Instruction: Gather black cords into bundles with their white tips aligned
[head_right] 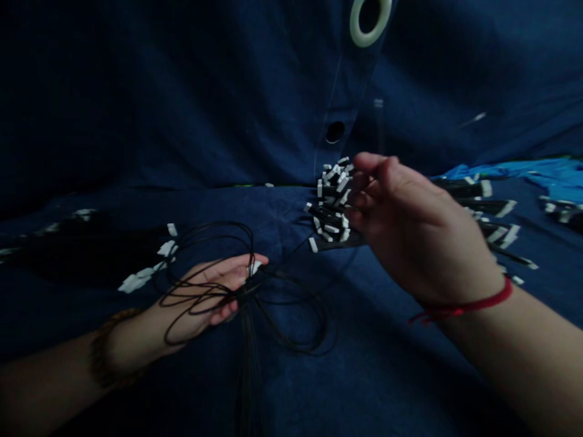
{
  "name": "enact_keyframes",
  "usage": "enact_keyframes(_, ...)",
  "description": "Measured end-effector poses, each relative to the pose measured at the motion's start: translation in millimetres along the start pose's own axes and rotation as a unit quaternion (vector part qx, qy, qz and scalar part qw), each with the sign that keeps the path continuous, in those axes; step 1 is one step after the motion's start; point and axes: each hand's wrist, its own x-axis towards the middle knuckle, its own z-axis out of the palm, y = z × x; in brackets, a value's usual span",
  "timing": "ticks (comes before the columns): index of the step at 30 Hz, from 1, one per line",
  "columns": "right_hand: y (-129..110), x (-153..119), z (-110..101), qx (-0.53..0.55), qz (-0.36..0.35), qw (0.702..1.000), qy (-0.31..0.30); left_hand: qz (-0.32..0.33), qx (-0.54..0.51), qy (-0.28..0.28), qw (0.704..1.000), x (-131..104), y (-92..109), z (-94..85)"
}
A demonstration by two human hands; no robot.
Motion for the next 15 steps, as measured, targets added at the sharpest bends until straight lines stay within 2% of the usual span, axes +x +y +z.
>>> enact_keyframes(1, -1.9, 0.6, 0.1, 0.011, -0.004, 1.0, 0.01, 0.003, 0.001, -0.002, 1.0, -0.9, 1.2, 0.6)
enact_keyframes(3, -1.9, 0.3, 0.9, 0.031, 0.037, 0.999, 0.005, 0.009, 0.003, -0.007, 1.0, -2.8, 3.8, 1.6)
enact_keyframes(7, 13.8, -10.4, 9.0, -0.001, 0.168, 0.982, -0.089, -0.013, 0.0, 0.005, 1.0, -4.7, 7.5, 2.4)
enact_keyframes(9, 25.1, -21.6, 16.8, -0.048, 0.189, 0.974, -0.117, -0.027, -0.017, 0.004, 1.0, -3.3, 6.2, 1.3)
enact_keyframes(11, 34.5, -34.7, 24.8, -0.106, 0.218, 0.963, -0.12, -0.024, -0.032, -0.002, 0.999, -0.8, 2.6, -1.3)
enact_keyframes(13, 40.3, -47.2, 30.9, -0.186, 0.245, 0.943, -0.127, -0.016, -0.042, -0.022, 0.999, 1.5, -1.9, -4.6)
enact_keyframes(15, 42.5, -56.9, 33.9, -0.289, 0.239, 0.916, -0.146, -0.009, -0.053, -0.055, 0.997, 2.5, -5.5, -7.6)
